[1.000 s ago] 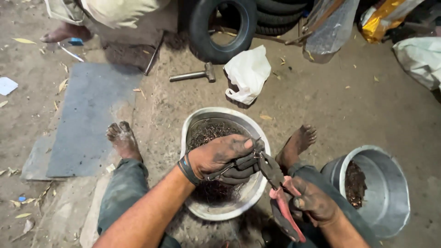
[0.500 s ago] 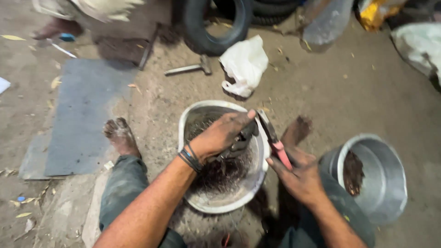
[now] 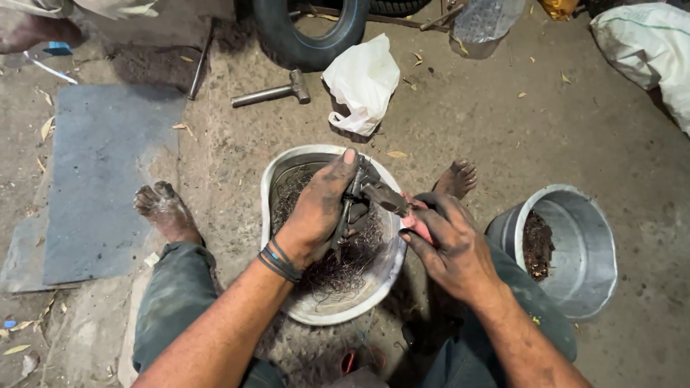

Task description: The person sits on the ground holding a metal component in one hand and pliers in the other, repeatedly pulling wire out of the component over a basin filled with wire scraps. Extracted pieces drop into the basin, and a second basin of collected scrap sits nearby.

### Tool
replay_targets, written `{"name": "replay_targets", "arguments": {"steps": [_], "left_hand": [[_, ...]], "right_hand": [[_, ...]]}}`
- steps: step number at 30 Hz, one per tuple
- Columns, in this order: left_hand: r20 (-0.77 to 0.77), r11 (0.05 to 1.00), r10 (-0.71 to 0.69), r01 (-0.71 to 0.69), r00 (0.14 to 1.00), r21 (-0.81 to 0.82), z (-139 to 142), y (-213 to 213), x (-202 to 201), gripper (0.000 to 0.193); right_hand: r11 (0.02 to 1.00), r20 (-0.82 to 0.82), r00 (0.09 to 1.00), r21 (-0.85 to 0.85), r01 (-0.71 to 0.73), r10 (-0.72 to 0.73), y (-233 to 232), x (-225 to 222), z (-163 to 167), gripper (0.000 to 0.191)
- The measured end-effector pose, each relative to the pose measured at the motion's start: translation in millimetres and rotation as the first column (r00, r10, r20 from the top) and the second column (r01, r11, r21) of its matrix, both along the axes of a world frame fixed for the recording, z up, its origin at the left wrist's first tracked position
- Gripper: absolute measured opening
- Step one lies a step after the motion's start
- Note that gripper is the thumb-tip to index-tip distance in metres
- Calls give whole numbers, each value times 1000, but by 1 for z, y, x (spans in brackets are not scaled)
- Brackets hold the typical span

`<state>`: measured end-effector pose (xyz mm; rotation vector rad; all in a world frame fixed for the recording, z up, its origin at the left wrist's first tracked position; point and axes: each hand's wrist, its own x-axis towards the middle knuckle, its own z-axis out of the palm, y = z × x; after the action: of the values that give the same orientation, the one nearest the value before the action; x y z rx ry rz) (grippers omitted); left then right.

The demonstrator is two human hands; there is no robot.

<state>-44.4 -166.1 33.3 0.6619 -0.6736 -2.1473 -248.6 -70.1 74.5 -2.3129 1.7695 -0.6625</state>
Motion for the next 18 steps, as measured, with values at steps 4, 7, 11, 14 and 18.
{"name": "replay_targets", "arguments": {"steps": [4, 7, 11, 14, 18], "left_hand": [[64, 998, 5, -1, 998, -62, -10, -3, 1, 51], [200, 977, 21, 22, 980, -211, -24, -6, 1, 58], [744, 974, 52, 131, 667, -185, -31, -9, -4, 61], [322, 947, 112, -2, 940, -322, -22, -13, -3, 55], [250, 816, 95, 68, 964, -574, -9, -8, 1, 49]], "right_hand": [[996, 70, 996, 73, 54, -59, 1, -5, -7, 36], [996, 116, 992, 67, 51, -59, 3, -7, -7, 34], [995, 42, 996, 51, 80, -82, 7, -6, -3, 42], [993, -81, 990, 5, 119, -118, 0, -9, -8, 38], [986, 13, 996, 146, 83, -86, 7, -36, -28, 32]]}}
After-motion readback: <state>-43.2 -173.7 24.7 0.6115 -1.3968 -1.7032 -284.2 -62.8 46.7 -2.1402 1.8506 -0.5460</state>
